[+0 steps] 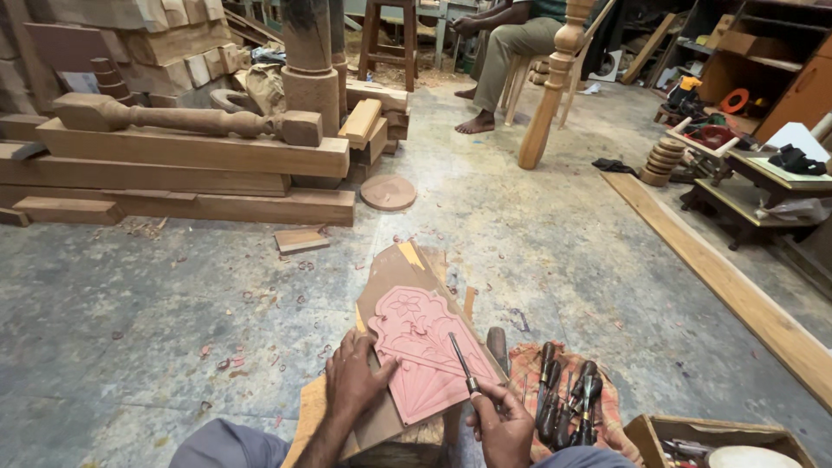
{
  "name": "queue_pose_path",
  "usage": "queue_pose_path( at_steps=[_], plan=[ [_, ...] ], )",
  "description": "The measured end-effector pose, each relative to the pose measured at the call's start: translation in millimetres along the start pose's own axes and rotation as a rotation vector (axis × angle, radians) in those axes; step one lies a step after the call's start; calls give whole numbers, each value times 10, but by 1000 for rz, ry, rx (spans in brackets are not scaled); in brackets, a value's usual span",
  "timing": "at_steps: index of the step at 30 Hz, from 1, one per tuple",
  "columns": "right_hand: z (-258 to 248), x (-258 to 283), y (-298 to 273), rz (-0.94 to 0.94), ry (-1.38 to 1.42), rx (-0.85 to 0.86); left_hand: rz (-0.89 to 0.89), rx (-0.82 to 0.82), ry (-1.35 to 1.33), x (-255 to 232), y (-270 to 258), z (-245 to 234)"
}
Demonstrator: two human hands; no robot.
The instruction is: The person carves a floral pattern into a wooden panel using a chisel, periodically clearing wood chips and rotating the panel.
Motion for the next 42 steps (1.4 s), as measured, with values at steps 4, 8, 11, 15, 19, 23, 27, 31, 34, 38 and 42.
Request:
queue_pose_path(
  at_steps=[4, 8, 11, 15, 19, 23, 27, 31, 34, 38, 42],
  plan=[
    [3, -93, 55, 33, -43, -15, -9, 3, -6, 13, 20, 6],
    [-6, -148, 72, 58, -81, -45, -19, 4, -27, 24, 18, 22],
    [-32, -201, 86, 86, -102, -63, -27, 14, -24, 40, 21, 27],
    [-22, -186, 69, 69, -140, -98, -20, 3, -31, 19, 25, 11],
    [-29, -218, 36, 90, -92, -60, 16, -29, -49, 6, 9, -19],
    [-35, -301, 97, 58, -102, -46, 7, -18, -57, 13, 26, -9],
    [-38, -323, 112, 55, -109, -23, 6, -28, -55, 30, 35, 17],
    [32, -176, -20, 39, -89, -16, 18, -33, -27, 44, 51, 60],
    [71, -58, -187, 65, -70, -26, 92, -125, -35, 30, 33, 46],
    [167, 188, -340, 91, -85, -46, 108, -107, -16, 5, 65, 42],
    [200, 394, -435, 22, -170, -16, 154, -42, -11, -29, 55, 99]
  ],
)
Point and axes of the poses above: each hand's wrist, its own y-axis towards the middle knuckle, its own z-axis out of the palm, x = y × z, the point moved 8 cm from there along y, towards the middle knuckle, and after that the axes turned 12 degrees about z, right-handed, at the moved point
